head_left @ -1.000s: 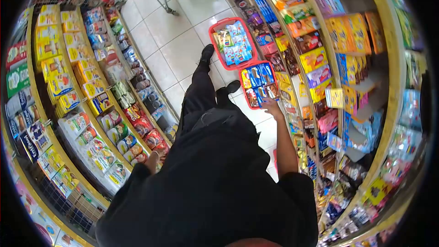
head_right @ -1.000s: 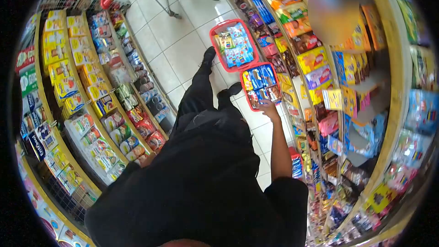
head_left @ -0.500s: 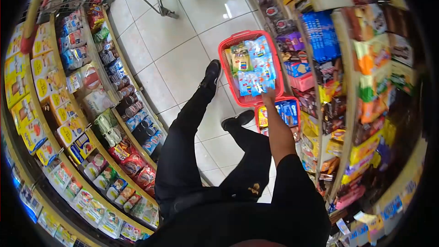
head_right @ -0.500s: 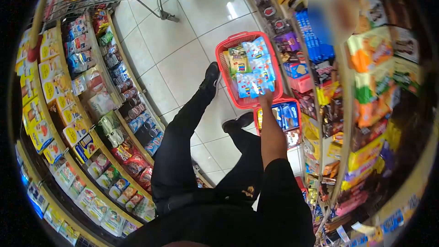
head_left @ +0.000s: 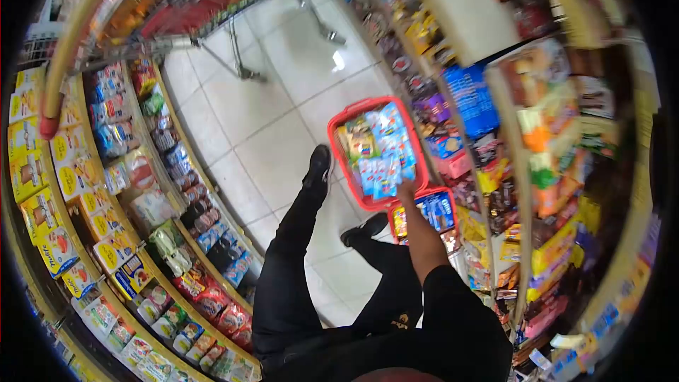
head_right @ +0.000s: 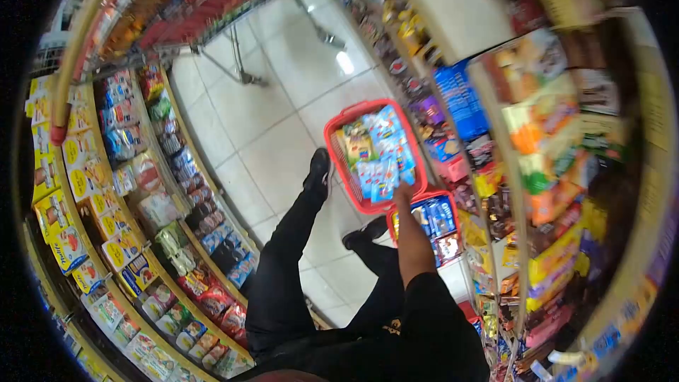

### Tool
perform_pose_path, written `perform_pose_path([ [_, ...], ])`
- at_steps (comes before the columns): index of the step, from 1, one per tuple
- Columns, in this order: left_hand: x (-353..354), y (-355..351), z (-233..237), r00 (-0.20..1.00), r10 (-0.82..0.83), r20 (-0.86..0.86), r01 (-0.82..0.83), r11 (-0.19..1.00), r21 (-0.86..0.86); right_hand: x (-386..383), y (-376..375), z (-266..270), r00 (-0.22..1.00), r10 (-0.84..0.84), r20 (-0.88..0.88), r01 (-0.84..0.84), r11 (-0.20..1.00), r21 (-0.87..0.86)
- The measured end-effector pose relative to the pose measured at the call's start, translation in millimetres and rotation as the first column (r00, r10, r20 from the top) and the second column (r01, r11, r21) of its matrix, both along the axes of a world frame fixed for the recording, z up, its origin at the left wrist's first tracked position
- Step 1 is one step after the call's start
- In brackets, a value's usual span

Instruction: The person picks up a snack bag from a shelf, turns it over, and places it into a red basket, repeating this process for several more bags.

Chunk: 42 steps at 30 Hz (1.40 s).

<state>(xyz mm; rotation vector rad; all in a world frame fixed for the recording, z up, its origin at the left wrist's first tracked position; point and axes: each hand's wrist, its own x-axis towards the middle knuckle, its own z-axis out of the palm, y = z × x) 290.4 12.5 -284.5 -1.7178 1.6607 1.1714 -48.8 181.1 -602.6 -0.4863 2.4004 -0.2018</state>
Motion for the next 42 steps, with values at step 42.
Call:
perform_pose_path([
  [42,-235.1,-41.5,491.2,-0.182,-0.223,-0.958,0.951,-0.289,-0.113,299.1,-69.4,825.3,-0.043,-0.999,0.029,0.352,-0.043,-0.935],
])
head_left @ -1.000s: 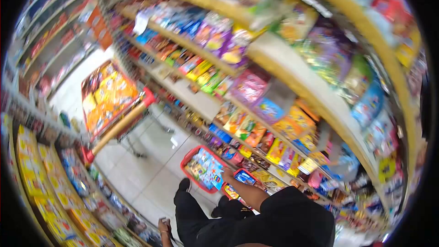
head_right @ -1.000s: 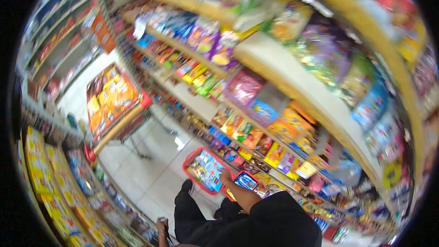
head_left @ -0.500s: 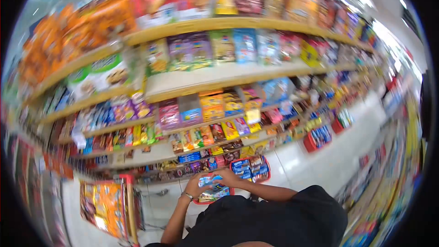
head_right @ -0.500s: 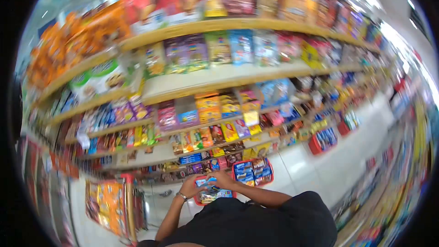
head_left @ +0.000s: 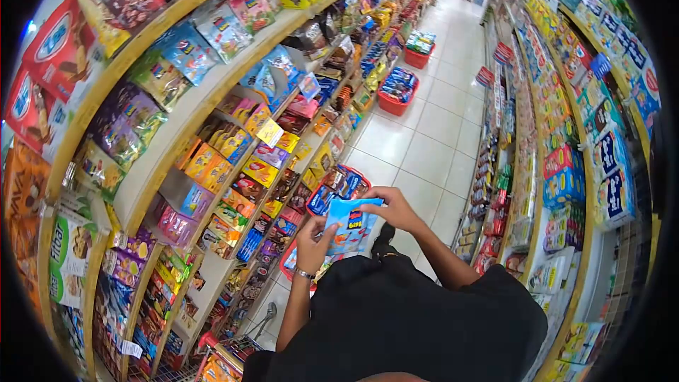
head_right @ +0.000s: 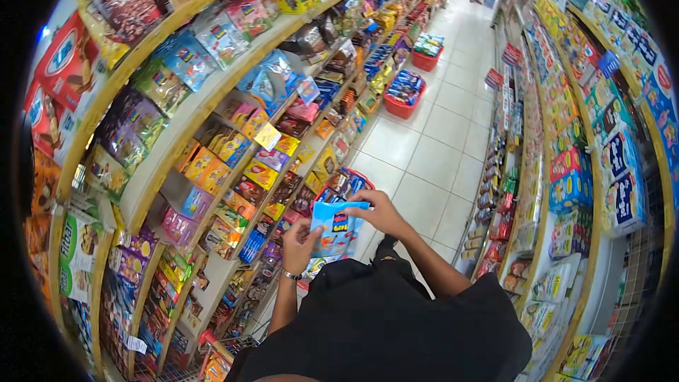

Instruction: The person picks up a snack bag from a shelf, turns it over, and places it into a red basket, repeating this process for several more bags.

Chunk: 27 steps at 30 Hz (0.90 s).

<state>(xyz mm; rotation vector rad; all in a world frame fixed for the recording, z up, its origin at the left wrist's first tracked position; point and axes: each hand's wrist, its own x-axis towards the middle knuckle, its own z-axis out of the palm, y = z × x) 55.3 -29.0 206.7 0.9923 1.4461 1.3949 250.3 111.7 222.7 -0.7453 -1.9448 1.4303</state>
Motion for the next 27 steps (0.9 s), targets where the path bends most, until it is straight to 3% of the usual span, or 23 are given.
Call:
perform_pose_path([
  [3,24.1,7.0,31.8,0.990,-0.138,-0.005,0.138,0.990,0.019,22.4,-6.5,28.0,0.997,-0.038,-0.074,0.025,0.985,-0.168],
  [7,32.6,7.4,21.4,0.989,-0.149,-0.010,0.149,0.981,0.126,25.4,-11.3,41.0,0.996,-0.038,-0.083,0.028,0.993,-0.118],
  [13,16.8,-8.9,23.6,0.992,0.125,0.022,-0.127,0.973,0.193,-2.3,-7.7,41.2,0.995,0.100,-0.025,-0.103,0.979,-0.176],
  [17,-0.5,-28.8,24.8,0.934,0.345,-0.092,-0.320,0.923,0.214,-31.2,-8.0,33.5,0.981,0.194,-0.018,-0.194,0.970,-0.145],
  [21,-8.7,-43.4,30.4,0.887,0.456,0.078,-0.460,0.848,0.263,-54.4,-7.7,38.7,0.956,0.280,-0.088,-0.288,0.953,-0.093],
  [23,-9.8,-50.2,37.3,0.851,0.462,0.251,-0.512,0.837,0.193,-67.5,-10.2,42.9,0.948,0.272,-0.164,-0.308,0.913,-0.266],
  [24,-9.6,-52.4,39.2,0.815,0.471,0.336,-0.536,0.834,0.130,-75.6,-11.4,45.1,0.934,0.307,-0.181,-0.347,0.900,-0.265],
  [25,-10.6,-54.5,36.9,0.766,0.460,0.448,-0.546,0.834,0.078,-85.0,-14.8,48.5,0.931,0.324,-0.170,-0.360,0.894,-0.267],
  [27,-12.7,-53.3,41.6,0.613,0.408,0.677,-0.548,0.836,-0.008,-99.6,-24.8,53.6,0.940,0.278,-0.201,-0.340,0.830,-0.443],
])
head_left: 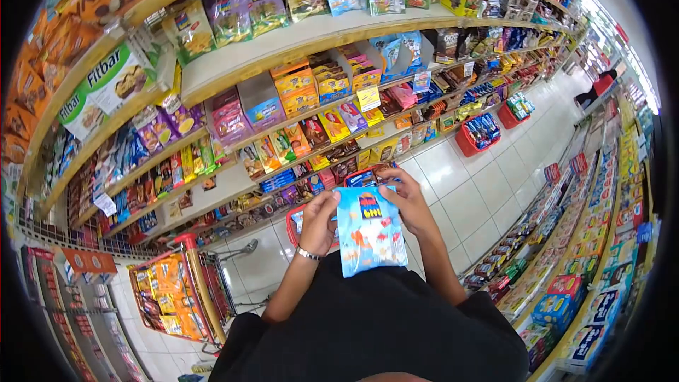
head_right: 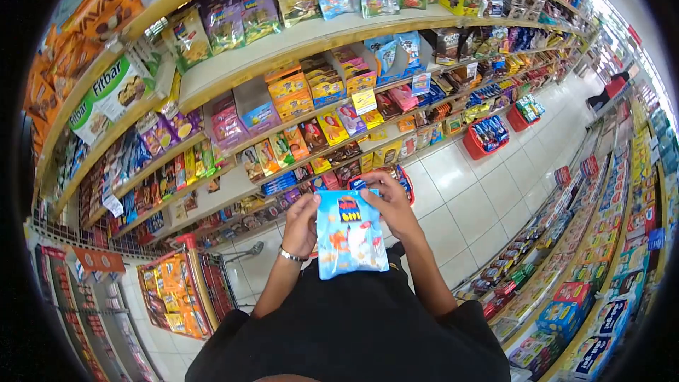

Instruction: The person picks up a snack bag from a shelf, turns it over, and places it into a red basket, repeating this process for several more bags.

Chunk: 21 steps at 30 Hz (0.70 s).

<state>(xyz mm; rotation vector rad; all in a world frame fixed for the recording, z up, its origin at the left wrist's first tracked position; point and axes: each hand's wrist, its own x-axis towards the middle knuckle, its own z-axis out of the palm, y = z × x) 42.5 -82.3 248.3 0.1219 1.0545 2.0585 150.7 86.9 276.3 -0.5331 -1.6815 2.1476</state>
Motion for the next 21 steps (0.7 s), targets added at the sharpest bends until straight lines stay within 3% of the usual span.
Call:
perform_pose_path([
  [1,-5.3,-2.3,-6.7,0.990,-0.054,0.127,0.048,0.998,0.049,-6.0,1.5,-15.9,0.996,0.086,-0.015,-0.087,0.987,-0.134],
  [2,-7.0,0.1,-8.9,0.971,-0.013,0.238,0.007,1.000,0.024,-10.2,1.2,-30.2,0.996,0.090,-0.012,-0.091,0.987,-0.134],
  [4,-10.3,-1.2,-21.2,0.892,-0.088,0.443,0.059,0.995,0.079,-16.7,-2.8,-42.1,0.980,0.198,0.004,-0.189,0.943,-0.276],
  [8,-8.7,-3.2,-50.3,0.887,-0.029,0.461,-0.013,0.996,0.087,-4.6,-13.4,-64.1,0.978,0.185,0.093,-0.116,0.862,-0.494],
  [10,-6.7,-2.2,-41.8,0.891,-0.047,0.451,0.013,0.997,0.079,1.8,-14.5,-70.0,0.981,0.159,0.111,-0.085,0.868,-0.490],
  [12,-1.4,-4.2,-20.9,0.902,-0.100,0.421,0.075,0.994,0.076,9.7,-11.4,-70.6,0.989,0.086,0.117,-0.021,0.885,-0.465],
  [14,-0.9,-4.6,-4.5,0.879,-0.300,0.371,0.273,0.954,0.126,16.0,-3.3,-69.5,0.992,0.053,0.117,-0.003,0.920,-0.392],
  [15,-1.9,-4.1,-13.0,0.832,-0.394,0.389,0.380,0.918,0.118,19.5,0.7,-62.8,0.990,0.023,0.138,0.015,0.963,-0.271],
  [16,0.7,0.6,-20.1,0.894,-0.372,0.251,0.362,0.928,0.085,21.5,4.4,-56.0,0.988,-0.008,0.154,0.030,0.989,-0.145],
  [18,9.4,-2.1,-16.7,0.917,-0.399,0.013,0.399,0.917,0.002,19.6,7.4,-40.6,0.988,-0.027,0.149,0.042,0.995,-0.095],
  [20,8.7,2.2,-25.6,0.918,-0.390,-0.067,0.386,0.920,-0.068,16.0,4.7,-25.3,0.992,-0.117,0.050,0.118,0.993,-0.029],
  [21,10.2,4.0,-26.2,0.913,-0.381,-0.143,0.364,0.922,-0.134,18.7,8.3,-27.5,0.992,-0.087,0.094,0.094,0.993,-0.074],
])
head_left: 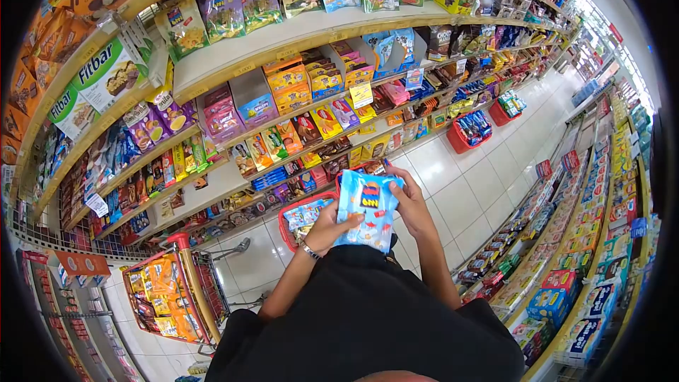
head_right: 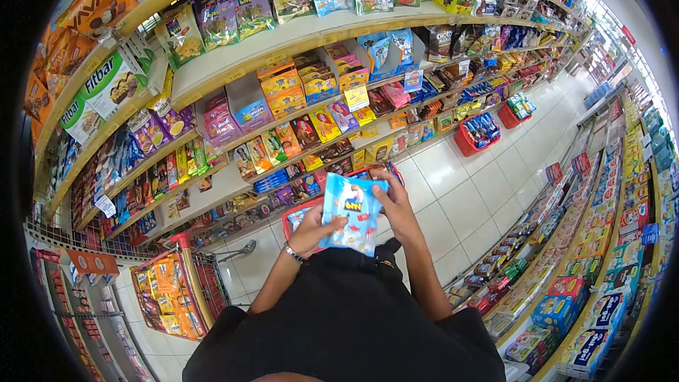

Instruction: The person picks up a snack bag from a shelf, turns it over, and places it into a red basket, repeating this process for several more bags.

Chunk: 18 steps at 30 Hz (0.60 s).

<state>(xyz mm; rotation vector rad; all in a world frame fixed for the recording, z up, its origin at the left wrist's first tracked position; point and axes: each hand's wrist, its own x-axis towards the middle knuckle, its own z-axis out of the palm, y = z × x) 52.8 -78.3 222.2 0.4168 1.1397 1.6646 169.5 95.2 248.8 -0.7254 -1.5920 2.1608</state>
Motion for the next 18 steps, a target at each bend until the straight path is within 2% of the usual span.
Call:
perform_pose_path([
  [1,-0.8,0.8,0.4,0.999,0.042,-0.014,-0.042,0.999,-0.003,0.8,-0.7,-1.8,1.000,0.001,0.010,-0.001,1.000,-0.001],
  [3,-2.8,1.1,9.6,0.984,0.177,0.014,-0.177,0.984,0.024,-6.8,-9.1,-4.6,0.990,0.075,-0.121,-0.076,0.997,-0.003],
  [5,-11.3,-1.2,10.4,0.956,0.269,-0.115,-0.260,0.961,0.090,-12.5,-21.2,2.8,0.984,0.130,-0.125,-0.133,0.991,-0.015],
  [7,-18.4,-8.5,10.1,0.944,0.283,-0.171,-0.276,0.959,0.063,-19.6,-29.3,-2.4,0.965,0.249,-0.085,-0.238,0.964,0.117],
  [10,-18.7,-13.2,22.7,0.940,0.314,-0.135,-0.295,0.945,0.142,-26.9,-34.2,0.7,0.971,0.236,-0.045,-0.230,0.968,0.099],
  [13,-18.4,-20.2,18.7,0.930,0.327,-0.171,-0.321,0.945,0.061,-28.5,-36.4,4.5,0.965,0.259,-0.039,-0.254,0.962,0.095],
  [14,-16.6,-18.1,17.0,0.915,0.374,-0.151,-0.359,0.926,0.115,-30.6,-36.1,6.3,0.961,0.269,-0.055,-0.262,0.959,0.107],
  [18,-19.4,-20.2,14.9,0.910,0.401,-0.100,-0.387,0.912,0.139,-32.6,-40.1,6.9,0.960,0.281,0.000,-0.280,0.957,0.077],
])
